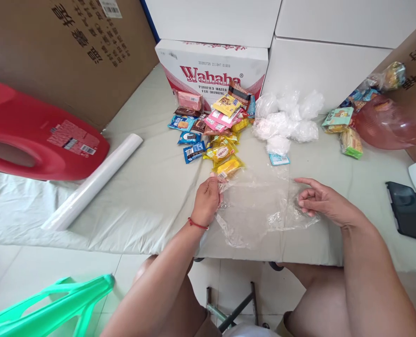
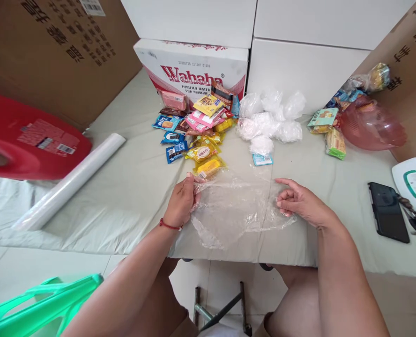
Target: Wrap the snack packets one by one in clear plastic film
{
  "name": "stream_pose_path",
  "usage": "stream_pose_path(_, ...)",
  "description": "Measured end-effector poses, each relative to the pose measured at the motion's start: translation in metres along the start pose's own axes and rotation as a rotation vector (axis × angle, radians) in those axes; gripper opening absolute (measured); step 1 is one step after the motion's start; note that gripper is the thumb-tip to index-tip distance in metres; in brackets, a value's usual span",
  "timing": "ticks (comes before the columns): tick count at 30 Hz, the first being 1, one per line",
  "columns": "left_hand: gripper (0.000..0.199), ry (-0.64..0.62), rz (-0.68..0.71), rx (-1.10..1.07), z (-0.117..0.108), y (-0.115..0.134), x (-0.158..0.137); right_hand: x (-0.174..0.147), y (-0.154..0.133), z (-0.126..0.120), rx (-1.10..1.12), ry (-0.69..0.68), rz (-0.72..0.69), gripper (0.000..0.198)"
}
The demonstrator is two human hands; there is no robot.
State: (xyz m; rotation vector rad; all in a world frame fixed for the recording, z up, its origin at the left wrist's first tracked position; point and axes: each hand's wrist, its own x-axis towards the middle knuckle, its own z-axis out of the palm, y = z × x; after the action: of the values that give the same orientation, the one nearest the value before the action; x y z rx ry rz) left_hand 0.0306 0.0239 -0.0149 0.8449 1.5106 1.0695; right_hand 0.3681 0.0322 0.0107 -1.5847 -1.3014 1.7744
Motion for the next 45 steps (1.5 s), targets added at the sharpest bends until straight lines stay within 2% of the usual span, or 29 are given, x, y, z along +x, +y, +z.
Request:
stream_pose_path(4,0.058,0.013,-0.017,-0.001,-0.006,0.002,-0.003,-0.007,0.004,-0.021,-0.08,-0.033,0.067,0.082)
stream_pose_path(8,0.055,0.029,0.001,0.049,-0.009,-0.003,-0.003,-0.01,0.009,-0.037,-0.218,0.032,0.114,0.072)
stream_pose_path(9,0.054,0.029,0.015,0.073,-0.01,-0.004,-0.003,-0.011,0.009,-0.036,-0.288,0.108,0.085,0.067)
stream_pose_path(10,0.053,0.026,0.027,0.098,-0.01,-0.006,-0.003,-0.013,0.009,-0.031,-0.38,0.242,0.025,0.059)
stream_pose_path(11,0.053,0.019,0.037,0.118,-0.01,-0.006,-0.002,-0.016,0.008,-0.023,-0.478,0.431,-0.068,0.049)
stream_pose_path(13,0.053,0.002,0.046,0.139,-0.009,-0.006,-0.002,-0.025,0.004,0.002,-0.64,0.844,-0.351,0.03)
stream_pose_path(14,0.054,-0.005,0.042,0.14,-0.008,-0.005,-0.002,-0.031,0.001,0.018,-0.684,0.956,-0.533,0.023)
stream_pose_path(15,0.054,-0.011,0.031,0.133,-0.008,-0.003,-0.002,-0.036,-0.001,0.035,-0.737,0.904,-0.72,0.02)
stream_pose_path(16,0.055,-0.015,0.015,0.121,-0.007,-0.001,-0.002,-0.041,-0.003,0.051,-0.811,0.703,-0.902,0.022)
stream_pose_path(17,0.055,-0.018,-0.005,0.107,-0.007,0.0,-0.001,-0.044,-0.004,0.067,-0.899,0.466,-1.046,0.033)
stream_pose_path(18,0.056,-0.019,-0.025,0.093,-0.007,0.001,-0.001,-0.045,-0.004,0.082,-0.974,0.249,-1.136,0.046)
stream_pose_path(19,0.056,-0.021,-0.041,0.081,-0.007,0.002,0.0,-0.045,-0.003,0.095,-1.033,0.096,-1.187,0.06)
stream_pose_path(20,0.057,-0.026,-0.048,0.074,-0.007,0.001,0.0,-0.043,0.0,0.106,-1.076,0.029,-1.209,0.07)
stream_pose_path(22,0.057,-0.046,-0.035,0.073,-0.008,-0.001,0.002,-0.037,0.008,0.125,-1.111,0.056,-1.225,0.068)
stream_pose_path(25,0.056,-0.077,-0.008,0.09,-0.01,-0.005,0.005,-0.03,0.023,0.146,-1.122,0.116,-1.259,0.043)
stream_pose_path(29,0.056,-0.109,-0.008,0.107,-0.015,-0.006,0.011,-0.033,0.034,0.167,-1.065,0.029,-1.298,0.017)
stream_pose_path(33,0.057,-0.129,0.031,0.149,-0.02,0.0,0.017,-0.042,0.04,0.181,-1.013,-0.062,-1.296,0.02)
stream_pose_path(39,0.051,-0.183,-0.049,0.088,-0.024,0.009,0.023,-0.049,0.048,0.196,-1.006,-0.197,-1.26,0.021)
stream_pose_path(45,0.045,-0.211,-0.004,0.19,-0.026,0.005,0.029,-0.055,0.055,0.217,-0.961,-0.195,-1.281,0.025)
